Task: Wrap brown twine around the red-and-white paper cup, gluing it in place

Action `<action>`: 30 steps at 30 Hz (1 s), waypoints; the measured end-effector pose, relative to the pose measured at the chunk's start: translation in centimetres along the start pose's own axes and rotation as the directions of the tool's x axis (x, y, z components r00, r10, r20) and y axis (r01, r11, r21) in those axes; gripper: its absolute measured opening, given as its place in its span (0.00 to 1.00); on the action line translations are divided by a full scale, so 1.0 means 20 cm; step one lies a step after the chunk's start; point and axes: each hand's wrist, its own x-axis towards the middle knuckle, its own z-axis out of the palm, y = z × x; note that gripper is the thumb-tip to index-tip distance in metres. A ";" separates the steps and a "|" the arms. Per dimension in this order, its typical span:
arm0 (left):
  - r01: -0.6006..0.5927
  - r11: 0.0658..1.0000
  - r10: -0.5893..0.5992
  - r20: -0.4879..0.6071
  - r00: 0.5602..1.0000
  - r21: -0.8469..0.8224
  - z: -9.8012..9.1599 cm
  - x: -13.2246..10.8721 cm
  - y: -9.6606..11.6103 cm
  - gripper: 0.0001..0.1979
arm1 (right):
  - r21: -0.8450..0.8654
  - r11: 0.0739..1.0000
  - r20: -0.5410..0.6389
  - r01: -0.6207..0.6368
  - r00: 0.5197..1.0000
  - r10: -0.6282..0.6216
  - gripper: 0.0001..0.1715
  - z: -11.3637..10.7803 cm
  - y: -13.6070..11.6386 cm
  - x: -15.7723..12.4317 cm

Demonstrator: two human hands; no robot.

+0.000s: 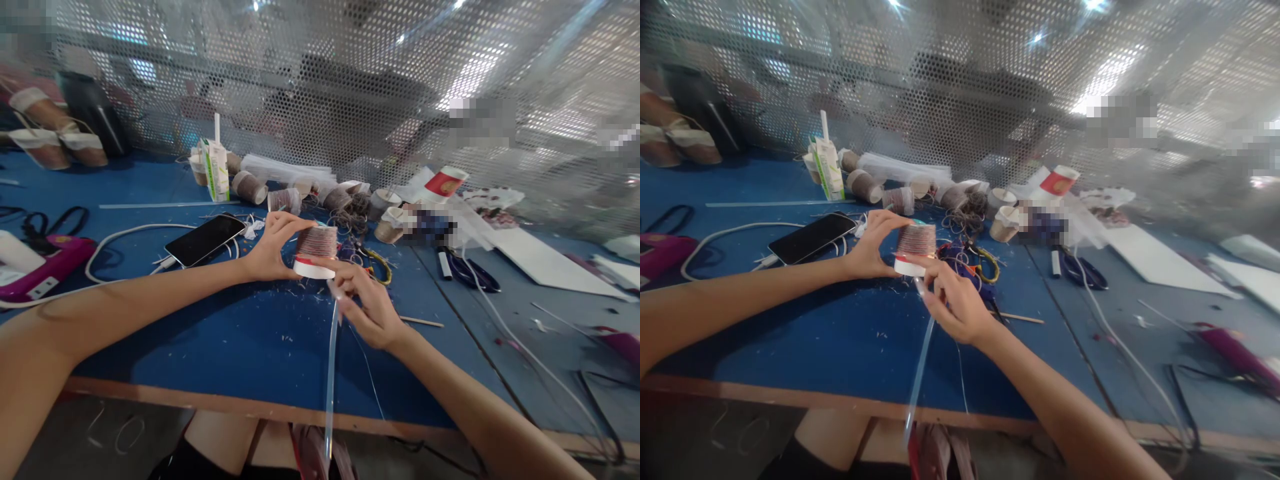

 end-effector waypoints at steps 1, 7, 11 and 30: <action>0.003 1.000 -0.003 0.001 1.000 -0.004 0.00 0.00 0.00 0.40 | -0.008 1.000 -0.077 -0.007 0.997 0.007 0.08 0.01 0.01 -0.01; 0.002 0.992 -0.002 0.001 1.000 -0.126 0.01 -0.01 -0.04 0.42 | 0.007 0.997 -0.653 0.071 0.756 -0.049 0.05 -0.02 0.12 -0.01; 0.079 0.980 -0.076 0.024 0.997 -0.184 0.02 -0.02 -0.05 0.45 | -0.137 0.985 -0.434 0.106 0.887 -0.156 0.32 -0.07 0.16 0.03; 0.000 0.981 0.015 0.072 0.997 -0.194 0.01 -0.01 -0.04 0.50 | -0.116 0.993 -0.197 0.017 0.980 -0.040 0.45 0.00 0.16 0.00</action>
